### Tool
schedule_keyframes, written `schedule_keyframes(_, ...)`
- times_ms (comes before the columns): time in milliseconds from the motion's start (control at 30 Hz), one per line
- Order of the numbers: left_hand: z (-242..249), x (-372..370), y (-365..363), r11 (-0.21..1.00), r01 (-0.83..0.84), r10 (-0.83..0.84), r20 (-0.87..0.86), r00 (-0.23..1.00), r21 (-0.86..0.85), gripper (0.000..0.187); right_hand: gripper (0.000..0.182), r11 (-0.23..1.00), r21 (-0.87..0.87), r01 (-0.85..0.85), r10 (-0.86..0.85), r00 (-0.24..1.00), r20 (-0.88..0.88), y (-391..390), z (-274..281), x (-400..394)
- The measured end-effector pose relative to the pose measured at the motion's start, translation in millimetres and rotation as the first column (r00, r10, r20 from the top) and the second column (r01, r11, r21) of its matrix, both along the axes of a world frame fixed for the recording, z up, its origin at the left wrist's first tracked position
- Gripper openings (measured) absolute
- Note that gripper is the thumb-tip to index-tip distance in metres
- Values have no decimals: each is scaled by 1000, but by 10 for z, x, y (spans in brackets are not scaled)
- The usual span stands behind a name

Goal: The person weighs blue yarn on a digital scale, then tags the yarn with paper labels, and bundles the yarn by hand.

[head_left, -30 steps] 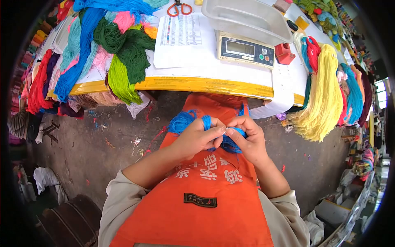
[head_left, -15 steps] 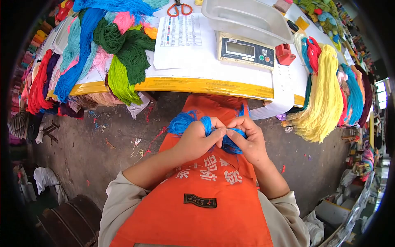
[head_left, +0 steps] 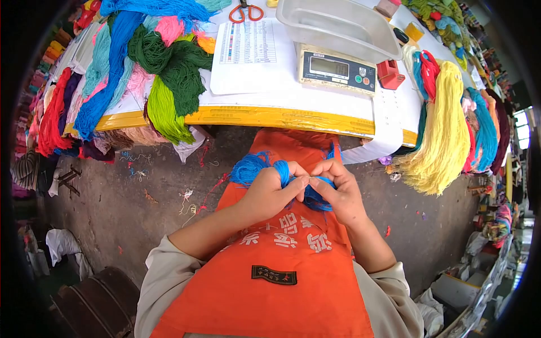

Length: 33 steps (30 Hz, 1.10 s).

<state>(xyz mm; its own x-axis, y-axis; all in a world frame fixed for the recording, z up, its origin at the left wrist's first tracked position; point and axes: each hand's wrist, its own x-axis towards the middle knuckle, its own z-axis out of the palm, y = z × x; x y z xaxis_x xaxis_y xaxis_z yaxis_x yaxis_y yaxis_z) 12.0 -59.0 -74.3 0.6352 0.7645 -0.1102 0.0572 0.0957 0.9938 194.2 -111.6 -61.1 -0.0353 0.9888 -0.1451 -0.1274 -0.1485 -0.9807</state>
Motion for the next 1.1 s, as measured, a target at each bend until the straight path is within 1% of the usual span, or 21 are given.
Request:
schedule_keyframes(167, -41, 6, -25, 1000, -27, 27, 22, 999, 11, 15, 14, 999, -38, -12, 11, 1000, -21, -11, -40, 4)
schedule_keyframes(267, -73, 2, -42, 999, -38, 38, 4, 999, 19, 15, 14, 998, -60, -17, 17, 1000, -8, -27, -48, 12)
schedule_keyframes(300, -78, -3, -44, 999, -38, 38, 4, 999, 18, 15, 14, 995, -99, -32, 28, 999, -39, -32, -47, 25)
schedule_keyframes(333, -82, -15, -47, 1000, -12, 12, 1, 1000, 2, 15, 14, 989, -139, -47, 38, 997, -72, -39, -49, 31)
schedule_keyframes(367, -88, -21, -51, 1000, 14, -14, -2, 1000, -14, 14, 14, 989, -141, -46, 36, 997, -74, -45, -61, 25)
schedule_keyframes(467, -123, -31, -83, 999, -27, 26, -26, 999, -39, 16, 14, 984, -174, -40, 21, 994, -111, -79, -131, 2)
schedule_keyframes(633, -200, -64, -119, 996, -17, 14, -34, 999, -93, 16, 13, 961, -267, -66, 39, 994, -107, -101, -224, -11)
schedule_keyframes(700, -230, -60, -125, 994, -11, 7, -30, 1000, -109, 16, 13, 961, -268, -63, 35, 993, -110, -102, -248, -17)
schedule_keyframes(767, -239, -56, -128, 994, 11, -13, -23, 1000, -109, 11, 13, 961, -269, -59, 30, 993, -112, -103, -252, -15)
schedule_keyframes(833, -232, -49, -119, 993, 12, -14, -13, 1000, -114, 12, 13, 958, -281, -54, 15, 990, -139, -99, -247, -6)
schedule_keyframes(900, -229, -41, -105, 993, 14, -15, -3, 1000, -119, 12, 12, 960, -275, -49, 13, 992, -128, -88, -236, -11)
schedule_keyframes(1000, -215, -36, -78, 997, 12, -13, -5, 1000, -82, 13, 12, 963, -268, -45, 12, 992, -123, -76, -223, -9)
schedule_keyframes(1100, -167, -40, -41, 992, 17, -20, -20, 1000, -128, 16, 13, 965, -257, -50, 15, 991, -135, -68, -229, 0)
